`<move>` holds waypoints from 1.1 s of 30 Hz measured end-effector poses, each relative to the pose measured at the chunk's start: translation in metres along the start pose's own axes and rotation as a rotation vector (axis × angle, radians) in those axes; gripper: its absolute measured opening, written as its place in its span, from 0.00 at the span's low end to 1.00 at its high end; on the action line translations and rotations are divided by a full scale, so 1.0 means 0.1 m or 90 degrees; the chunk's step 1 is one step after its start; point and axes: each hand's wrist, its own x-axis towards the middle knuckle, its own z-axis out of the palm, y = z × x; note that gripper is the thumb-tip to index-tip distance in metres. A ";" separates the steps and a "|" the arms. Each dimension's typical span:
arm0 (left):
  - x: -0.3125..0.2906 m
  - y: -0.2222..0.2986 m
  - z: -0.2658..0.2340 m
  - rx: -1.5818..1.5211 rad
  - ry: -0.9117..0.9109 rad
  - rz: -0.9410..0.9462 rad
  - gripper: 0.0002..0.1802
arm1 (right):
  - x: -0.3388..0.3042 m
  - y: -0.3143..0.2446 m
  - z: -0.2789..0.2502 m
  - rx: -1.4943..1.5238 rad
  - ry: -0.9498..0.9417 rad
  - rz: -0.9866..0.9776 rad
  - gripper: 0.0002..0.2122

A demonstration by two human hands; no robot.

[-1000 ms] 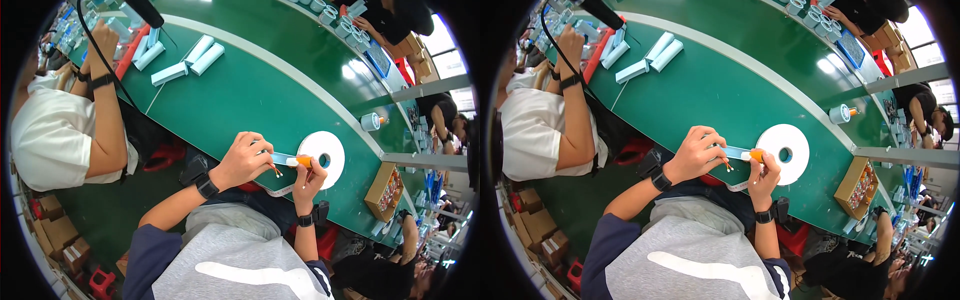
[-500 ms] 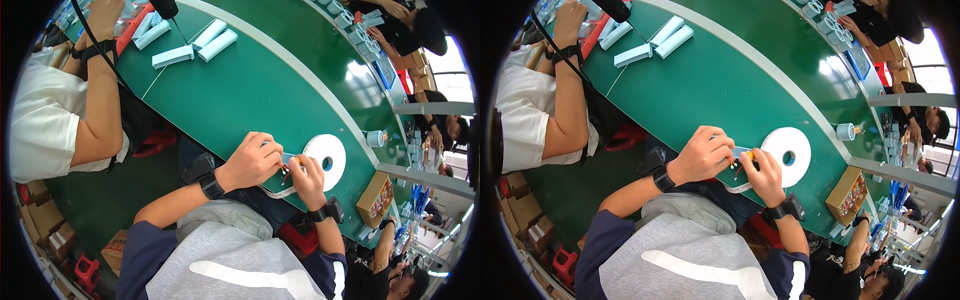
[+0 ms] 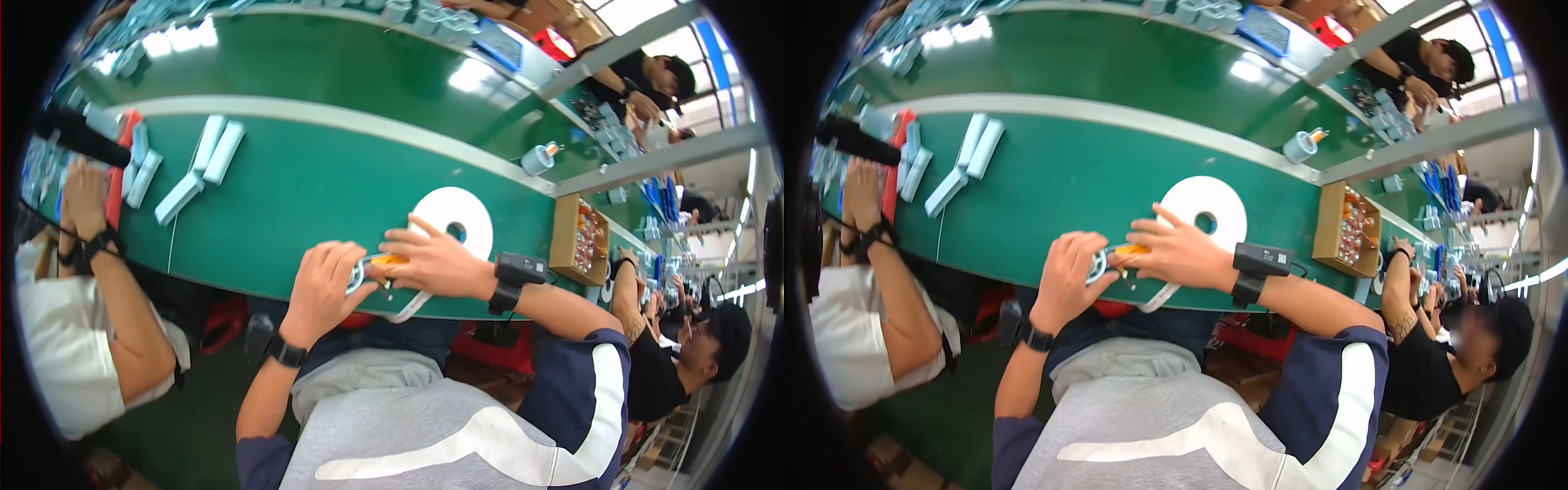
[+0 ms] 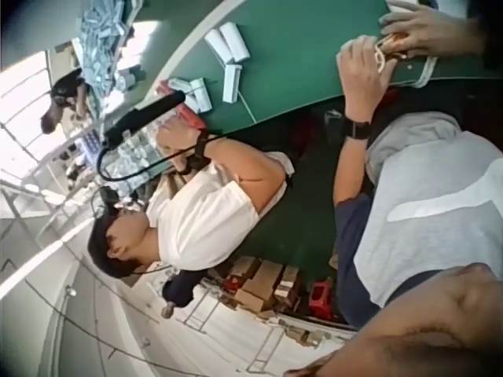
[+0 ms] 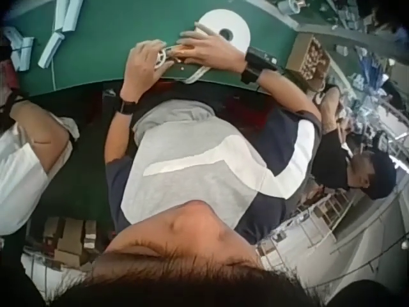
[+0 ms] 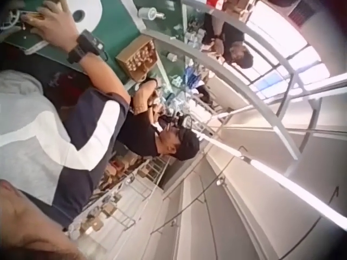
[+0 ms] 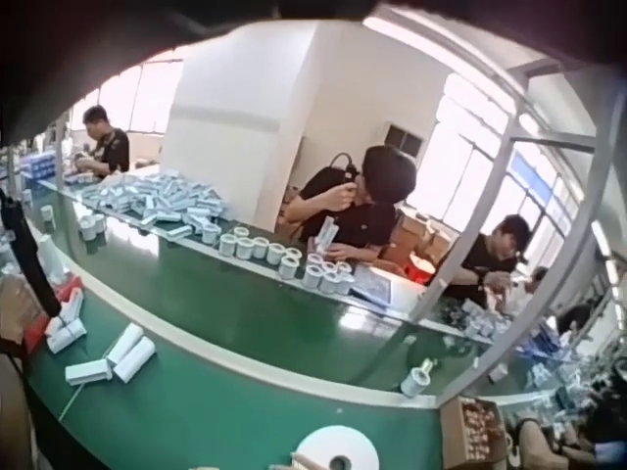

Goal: The person applies adhesive tape to batteries, places them into fan housings, and sets the units on the table. After emptying a box of batteries onto the workspace, they continue taping and fitting batteries into the housings.

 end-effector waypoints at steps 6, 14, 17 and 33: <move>0.08 0.02 -0.01 0.087 -0.101 0.033 0.27 | -0.22 0.06 0.17 0.055 0.144 0.045 0.21; 0.08 0.11 0.11 0.132 -0.110 0.010 0.24 | -0.64 0.06 0.36 0.124 0.239 0.109 0.17; 0.08 0.05 0.09 0.153 -0.130 0.020 0.22 | -0.55 0.14 0.33 0.144 0.321 0.133 0.13; 2.68 -0.43 1.17 0.253 -0.019 0.068 0.29 | -3.81 0.85 -0.03 -0.078 0.387 1.134 0.09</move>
